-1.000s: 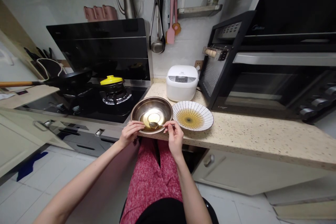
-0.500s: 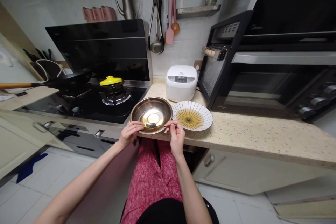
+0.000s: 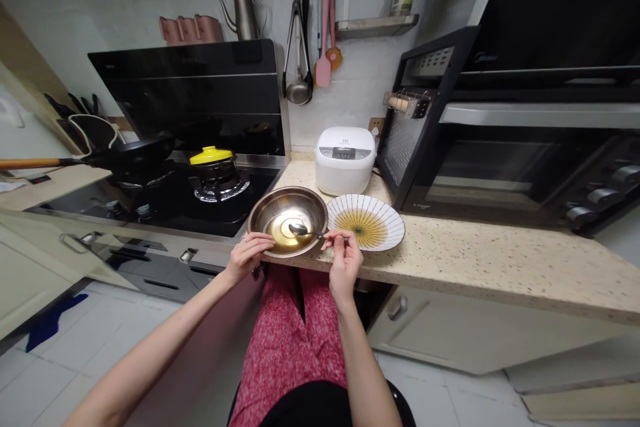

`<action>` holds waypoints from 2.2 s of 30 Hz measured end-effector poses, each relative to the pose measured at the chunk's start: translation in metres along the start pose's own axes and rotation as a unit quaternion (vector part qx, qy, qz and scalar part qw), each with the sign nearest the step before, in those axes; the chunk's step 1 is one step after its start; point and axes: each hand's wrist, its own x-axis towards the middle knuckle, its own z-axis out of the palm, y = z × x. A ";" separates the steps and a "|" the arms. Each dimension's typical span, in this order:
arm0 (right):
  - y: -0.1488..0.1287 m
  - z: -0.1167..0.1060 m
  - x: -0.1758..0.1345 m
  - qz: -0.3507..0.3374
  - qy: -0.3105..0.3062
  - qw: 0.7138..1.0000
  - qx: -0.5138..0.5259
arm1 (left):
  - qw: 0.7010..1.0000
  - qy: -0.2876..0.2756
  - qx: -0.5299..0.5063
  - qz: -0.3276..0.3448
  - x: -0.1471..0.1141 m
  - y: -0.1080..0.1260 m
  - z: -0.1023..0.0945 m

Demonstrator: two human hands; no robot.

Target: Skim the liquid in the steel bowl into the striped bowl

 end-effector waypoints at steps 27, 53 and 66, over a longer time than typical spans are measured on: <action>-0.029 -0.024 0.036 -0.102 0.173 0.980 -0.003 | 1.000 -0.006 0.012 0.009 0.002 0.002 -0.002; -0.016 -0.039 0.027 -0.305 0.036 0.899 -0.313 | 1.000 -0.005 -0.001 -0.007 0.000 0.001 -0.002; -0.016 -0.039 0.029 -0.337 0.025 0.885 -0.321 | 1.000 -0.001 0.002 -0.003 0.001 0.002 -0.002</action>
